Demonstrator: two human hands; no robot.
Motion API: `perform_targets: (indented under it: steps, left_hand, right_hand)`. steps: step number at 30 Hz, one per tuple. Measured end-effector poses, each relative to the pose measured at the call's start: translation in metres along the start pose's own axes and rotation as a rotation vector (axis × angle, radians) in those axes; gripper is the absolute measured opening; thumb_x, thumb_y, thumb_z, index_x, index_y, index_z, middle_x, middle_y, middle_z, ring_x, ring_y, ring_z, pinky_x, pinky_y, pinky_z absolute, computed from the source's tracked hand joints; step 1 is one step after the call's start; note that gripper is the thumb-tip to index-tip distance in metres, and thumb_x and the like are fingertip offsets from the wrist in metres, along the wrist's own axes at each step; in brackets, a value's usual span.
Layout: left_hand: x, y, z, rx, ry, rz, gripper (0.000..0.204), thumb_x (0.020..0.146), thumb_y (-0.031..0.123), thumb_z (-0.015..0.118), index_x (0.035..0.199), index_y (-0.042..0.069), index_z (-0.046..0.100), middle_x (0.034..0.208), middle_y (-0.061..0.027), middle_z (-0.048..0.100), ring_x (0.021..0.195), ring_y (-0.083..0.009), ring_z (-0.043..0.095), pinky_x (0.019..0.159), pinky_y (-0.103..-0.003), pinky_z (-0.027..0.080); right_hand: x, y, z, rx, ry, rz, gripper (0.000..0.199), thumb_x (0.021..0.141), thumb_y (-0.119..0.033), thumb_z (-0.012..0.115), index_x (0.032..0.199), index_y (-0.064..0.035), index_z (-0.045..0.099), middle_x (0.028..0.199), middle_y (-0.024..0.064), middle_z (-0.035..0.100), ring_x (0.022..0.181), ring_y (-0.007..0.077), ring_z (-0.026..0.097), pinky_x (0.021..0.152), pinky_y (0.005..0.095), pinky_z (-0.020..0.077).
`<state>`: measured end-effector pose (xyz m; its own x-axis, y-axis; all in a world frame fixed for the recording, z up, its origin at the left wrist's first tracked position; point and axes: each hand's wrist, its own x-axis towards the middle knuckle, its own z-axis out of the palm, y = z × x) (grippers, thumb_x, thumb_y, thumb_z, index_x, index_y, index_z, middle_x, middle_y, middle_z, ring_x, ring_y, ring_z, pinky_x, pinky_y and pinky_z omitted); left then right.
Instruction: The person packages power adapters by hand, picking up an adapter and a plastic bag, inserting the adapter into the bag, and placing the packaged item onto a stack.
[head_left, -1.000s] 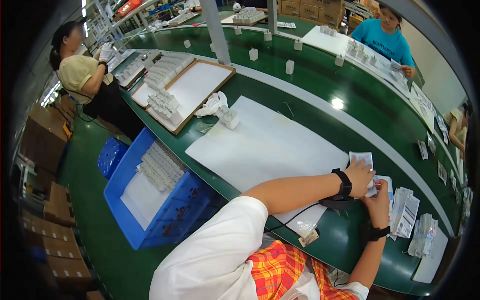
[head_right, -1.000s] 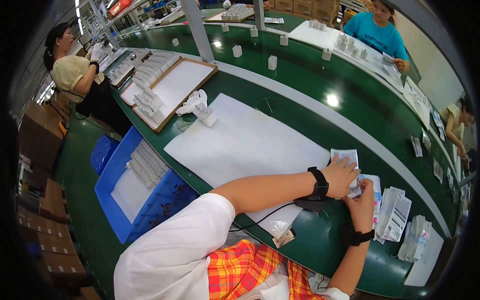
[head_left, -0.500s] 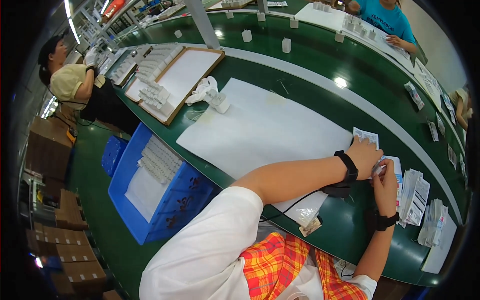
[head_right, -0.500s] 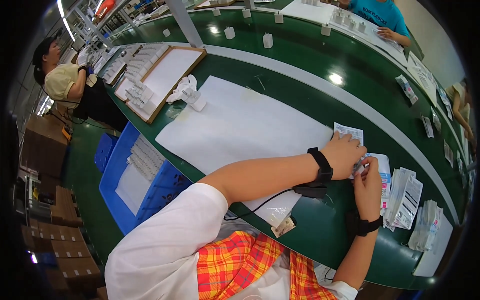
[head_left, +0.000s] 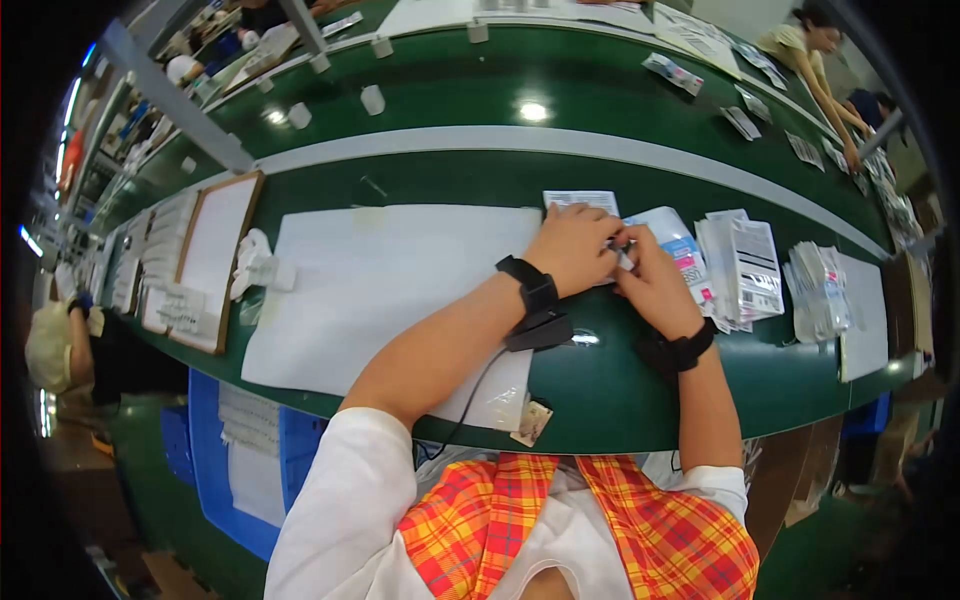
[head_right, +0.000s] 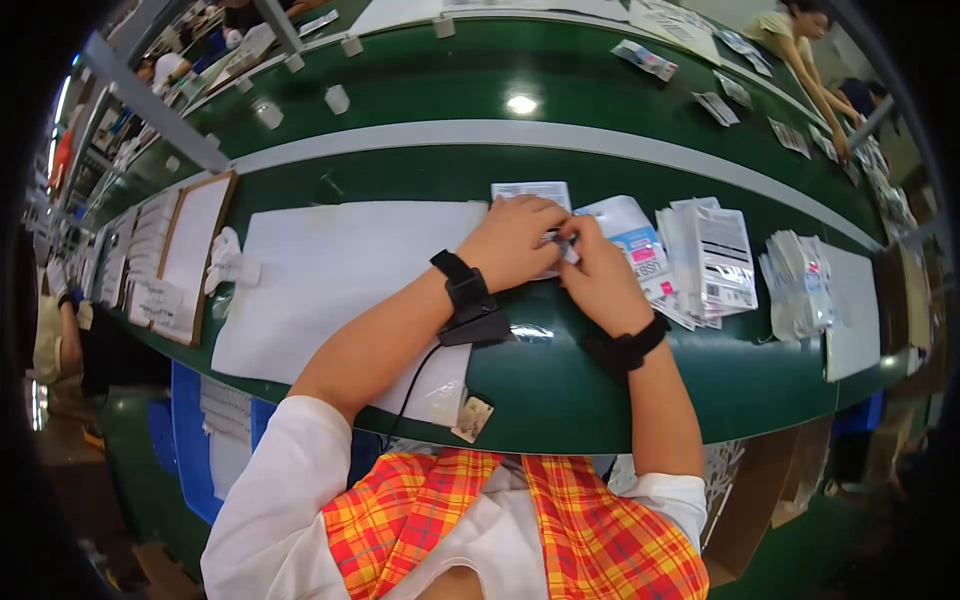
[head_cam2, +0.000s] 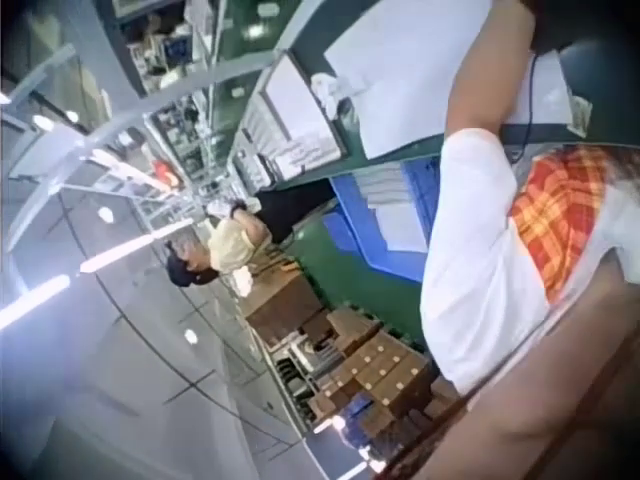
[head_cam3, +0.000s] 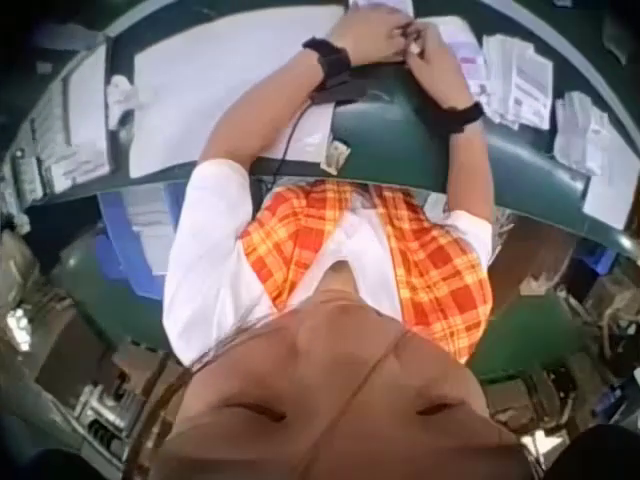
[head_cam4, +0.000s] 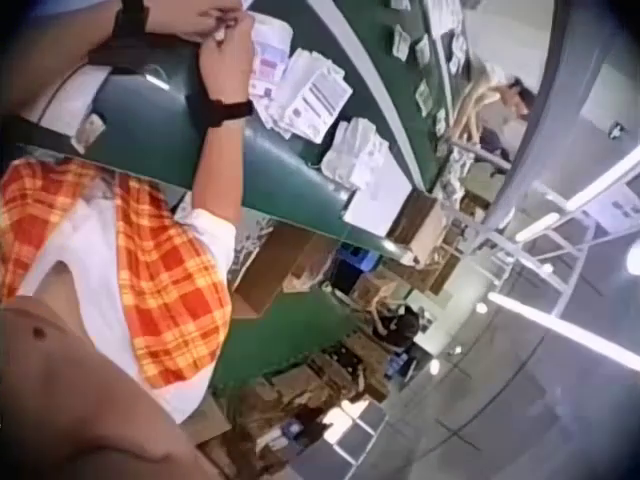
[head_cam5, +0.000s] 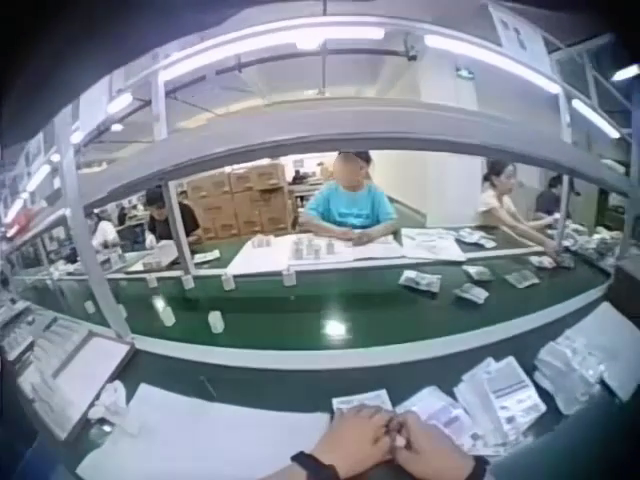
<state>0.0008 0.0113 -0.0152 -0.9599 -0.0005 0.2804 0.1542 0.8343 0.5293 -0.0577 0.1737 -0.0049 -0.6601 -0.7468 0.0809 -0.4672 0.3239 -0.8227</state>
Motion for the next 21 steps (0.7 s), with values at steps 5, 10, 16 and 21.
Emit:
perform_targets:
  steps: [5, 10, 16, 21]
  left_hand:
    - [0.0, -0.001, -0.002, 0.022, 0.13, 0.024, 0.027, 0.074, 0.01, 0.059, 0.1, 0.005, 0.06, 0.109, -0.0133, 0.061, 0.109, -0.032, 0.053, 0.096, -0.048, 0.04]
    - [0.001, -0.005, -0.007, 0.074, 0.315, 0.048, 0.029, 0.069, 0.007, 0.065, 0.098, 0.004, 0.06, 0.105, -0.0139, 0.062, 0.106, -0.0308, 0.054, 0.092, -0.041, 0.044]
    - [0.01, 0.009, -0.032, 0.246, 0.066, -0.151, 0.031, 0.068, 0.011, 0.068, 0.097, 0.003, 0.06, 0.108, -0.0141, 0.06, 0.103, -0.0312, 0.054, 0.089, -0.041, 0.044]
    - [0.01, 0.002, -0.027, 0.165, 0.14, -0.021, 0.027, 0.071, 0.013, 0.068, 0.096, 0.002, 0.061, 0.107, -0.0157, 0.061, 0.101, -0.0324, 0.055, 0.089, -0.041, 0.044]
  right_hand:
    - [0.0, -0.003, 0.001, -0.125, 0.052, -0.048, 0.036, 0.08, -0.001, 0.058, 0.113, -0.0056, 0.044, 0.071, 0.0062, 0.046, 0.063, 0.0178, 0.054, 0.058, 0.0308, 0.0431]
    - [-0.003, -0.013, -0.002, -0.092, 0.0, 0.03, 0.04, 0.079, -0.001, 0.058, 0.115, -0.0046, 0.041, 0.07, 0.0069, 0.043, 0.063, 0.0191, 0.048, 0.059, 0.0322, 0.04]
    - [-0.007, -0.022, -0.001, -0.041, -0.015, -0.07, 0.043, 0.08, -0.001, 0.057, 0.118, -0.0057, 0.038, 0.072, 0.0062, 0.042, 0.063, 0.0186, 0.047, 0.059, 0.0314, 0.0388]
    - [-0.009, -0.025, 0.004, -0.065, -0.099, -0.12, 0.042, 0.081, -0.001, 0.055, 0.119, -0.0062, 0.038, 0.073, 0.0053, 0.041, 0.064, 0.0177, 0.046, 0.059, 0.0304, 0.0383]
